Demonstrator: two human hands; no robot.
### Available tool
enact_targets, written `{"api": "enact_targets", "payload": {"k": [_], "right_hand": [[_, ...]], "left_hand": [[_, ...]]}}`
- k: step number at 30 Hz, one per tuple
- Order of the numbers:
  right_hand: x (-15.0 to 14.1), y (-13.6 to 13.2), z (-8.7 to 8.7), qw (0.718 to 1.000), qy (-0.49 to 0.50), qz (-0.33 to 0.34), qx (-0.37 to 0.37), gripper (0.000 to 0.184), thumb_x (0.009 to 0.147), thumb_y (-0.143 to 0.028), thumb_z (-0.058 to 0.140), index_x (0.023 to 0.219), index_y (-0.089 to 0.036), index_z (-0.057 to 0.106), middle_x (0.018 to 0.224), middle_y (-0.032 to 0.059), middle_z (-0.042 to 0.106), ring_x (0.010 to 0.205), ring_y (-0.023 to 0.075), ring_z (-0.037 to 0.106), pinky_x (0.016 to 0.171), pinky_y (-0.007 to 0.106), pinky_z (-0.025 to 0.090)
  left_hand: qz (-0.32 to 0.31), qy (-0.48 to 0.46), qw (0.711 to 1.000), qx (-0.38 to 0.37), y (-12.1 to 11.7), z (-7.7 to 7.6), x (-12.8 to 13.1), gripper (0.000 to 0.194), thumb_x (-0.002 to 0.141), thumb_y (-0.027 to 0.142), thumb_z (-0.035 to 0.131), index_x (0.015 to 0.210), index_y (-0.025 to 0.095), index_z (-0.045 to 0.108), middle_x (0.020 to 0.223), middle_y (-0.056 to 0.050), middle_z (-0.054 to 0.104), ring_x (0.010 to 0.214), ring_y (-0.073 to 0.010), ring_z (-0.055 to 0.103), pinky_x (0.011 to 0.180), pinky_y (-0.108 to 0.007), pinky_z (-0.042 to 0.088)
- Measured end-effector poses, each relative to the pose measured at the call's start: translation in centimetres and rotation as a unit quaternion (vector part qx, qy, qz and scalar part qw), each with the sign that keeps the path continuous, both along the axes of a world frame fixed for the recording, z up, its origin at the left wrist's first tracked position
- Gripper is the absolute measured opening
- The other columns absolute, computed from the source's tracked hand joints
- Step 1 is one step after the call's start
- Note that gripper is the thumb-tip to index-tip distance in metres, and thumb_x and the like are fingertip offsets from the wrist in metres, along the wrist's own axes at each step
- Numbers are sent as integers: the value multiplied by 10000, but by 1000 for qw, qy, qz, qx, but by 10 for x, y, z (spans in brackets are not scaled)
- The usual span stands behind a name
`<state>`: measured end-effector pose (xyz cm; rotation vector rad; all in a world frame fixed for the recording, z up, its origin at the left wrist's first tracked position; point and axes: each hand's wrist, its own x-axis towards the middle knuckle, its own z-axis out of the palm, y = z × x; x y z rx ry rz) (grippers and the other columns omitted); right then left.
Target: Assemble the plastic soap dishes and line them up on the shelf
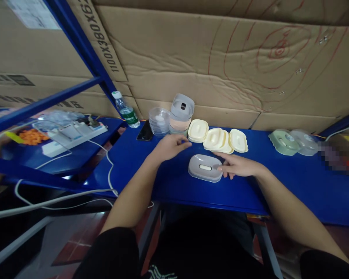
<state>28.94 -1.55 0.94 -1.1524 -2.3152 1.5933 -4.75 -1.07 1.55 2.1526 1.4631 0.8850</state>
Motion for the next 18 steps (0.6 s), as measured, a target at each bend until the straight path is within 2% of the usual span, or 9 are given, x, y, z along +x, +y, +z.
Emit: {"api": "enact_targets", "payload": {"k": [1, 3, 5, 6, 8, 11, 18], "right_hand": [[2, 1, 1, 1000, 0, -2, 8, 908, 954, -491, 693, 1675, -189, 230, 805, 46, 760, 573, 150, 697, 528, 253, 574], [5, 2, 2, 1000, -3, -7, 18, 868, 950, -504, 692, 1657, -202, 288, 856, 58, 767, 600, 154, 703, 565, 271, 584], [7, 3, 1, 1000, -6, -7, 24, 846, 950, -522, 684, 1644, -207, 317, 899, 65, 768, 634, 161, 710, 603, 289, 592], [7, 4, 0, 1000, -9, -4, 28, 841, 951, -530, 678, 1640, -203, 324, 907, 64, 764, 647, 162, 711, 617, 295, 592], [6, 3, -1, 999, -15, 5, 38, 836, 953, -538, 669, 1631, -179, 339, 901, 59, 747, 665, 164, 710, 636, 301, 587], [2, 2, -2, 998, -16, 21, 52, 821, 958, -526, 661, 1616, -138, 358, 858, 45, 717, 665, 163, 699, 645, 306, 576], [3, 5, -8, 997, -2, 29, 65, 776, 958, -529, 660, 1589, -157, 402, 857, 21, 677, 667, 153, 680, 651, 305, 561]], "left_hand": [[61, -24, 996, 56, 4, 2, -7, 369, 941, 551, 608, 1032, 223, 750, 711, -1, 648, 665, -177, 597, 662, -290, 448], [192, -31, 965, 173, 12, 6, -22, 321, 944, 478, 617, 1073, 213, 743, 855, -47, 676, 823, -212, 633, 816, -340, 489], [268, 9, 929, 254, 22, 7, -37, 319, 909, 425, 662, 1130, 207, 739, 1151, -127, 668, 1128, -292, 608, 1021, -422, 444], [287, 32, 919, 268, 27, 6, -43, 353, 892, 414, 683, 1174, 208, 730, 1295, -156, 621, 1253, -330, 552, 1090, -458, 399], [318, 62, 912, 251, 36, 4, -53, 416, 877, 409, 702, 1245, 213, 706, 1478, -184, 510, 1399, -386, 435, 1155, -516, 328], [343, 73, 918, 185, 46, -2, -59, 388, 900, 419, 681, 1238, 227, 699, 1509, -193, 505, 1422, -408, 423, 1153, -564, 307], [350, 17, 925, 150, 51, -4, -60, 234, 916, 406, 677, 1086, 245, 681, 1449, -148, 598, 1406, -321, 490, 1180, -532, 271]]}}
